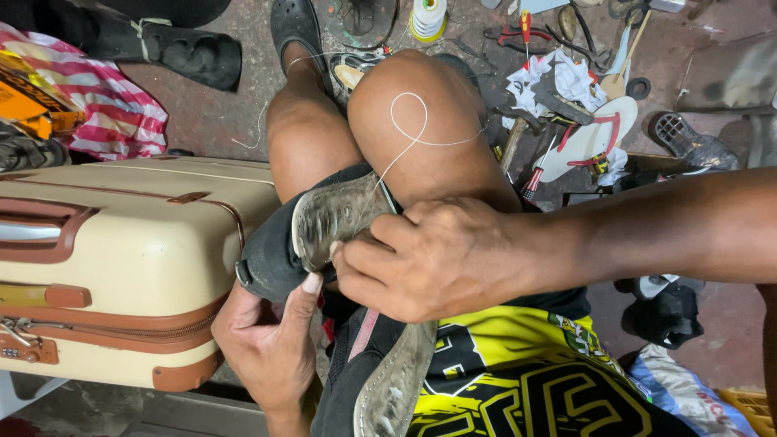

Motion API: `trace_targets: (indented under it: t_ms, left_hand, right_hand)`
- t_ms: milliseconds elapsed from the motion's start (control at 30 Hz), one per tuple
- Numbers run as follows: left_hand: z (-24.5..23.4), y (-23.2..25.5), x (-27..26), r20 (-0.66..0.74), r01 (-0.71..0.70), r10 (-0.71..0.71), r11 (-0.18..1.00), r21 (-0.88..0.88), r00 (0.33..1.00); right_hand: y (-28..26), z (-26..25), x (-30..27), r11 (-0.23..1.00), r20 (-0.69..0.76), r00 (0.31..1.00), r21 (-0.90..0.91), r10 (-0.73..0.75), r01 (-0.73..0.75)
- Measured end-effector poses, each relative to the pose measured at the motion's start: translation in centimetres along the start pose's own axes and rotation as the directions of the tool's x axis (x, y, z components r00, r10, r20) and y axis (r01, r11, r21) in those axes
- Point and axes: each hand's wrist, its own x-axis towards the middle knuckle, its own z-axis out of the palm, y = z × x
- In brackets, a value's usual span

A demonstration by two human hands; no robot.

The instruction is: The person sits on the floor and sews the sole of a black sneaker using a needle and white thread. They repeatedly push the needle through the shoe's sole and pull the thread tight to secure the stitching.

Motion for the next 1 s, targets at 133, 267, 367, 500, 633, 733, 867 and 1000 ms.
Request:
trace_targets:
  t_ms: [133,267,367,500,633,733,867,1000]
  left_hand:
    - [0.8,0.5,0.2,-0.026,-0.031,0.032,0.999,0.037,0.999]
    - [1.0,0.7,-0.3,-0.066,-0.001,0.006,0.997,0.082,0.998]
    - [1.1,0.7,-0.1,-0.073,-0.019,0.027,0.994,0.105,0.997]
    - [1.2,0.5,-0.2,-0.082,-0.036,0.045,0.994,0.106,0.996]
    - [1.3,0.4,-0.3,-0.095,-0.043,0.051,0.995,0.091,0.994]
    - [1.5,0.7,-0.4,-0.116,-0.022,0.033,0.995,0.093,0.993]
    - [1.8,0.8,-0.2,-0.128,-0.04,0.048,0.997,0.068,0.991]
    - [1.9,0.8,-0.1,-0.133,-0.035,0.045,0.996,0.077,0.99]
  right_hand:
    - [0.0,-0.1,0.7,0.872,0.178,0.946,0.371,0.272,-0.32]
    - [0.0,0.1,1.1,0.796,0.183,0.915,0.451,0.36,-0.403]
    - [-0.9,-0.1,1.1,0.954,0.177,0.967,0.206,0.183,-0.218]
    - [-1.7,0.1,1.1,0.993,-0.007,0.994,-0.017,0.113,-0.114]
    - [-1.5,0.4,1.7,0.929,0.162,0.949,0.214,0.269,-0.3]
    - [-1.7,0.3,2.2,0.899,0.201,0.93,0.257,0.309,-0.354]
    - [-1.7,0.1,2.5,0.905,0.161,0.938,0.254,0.308,-0.341]
    - [-1.1,0.3,3.3,0.838,0.272,0.893,0.328,0.358,-0.436]
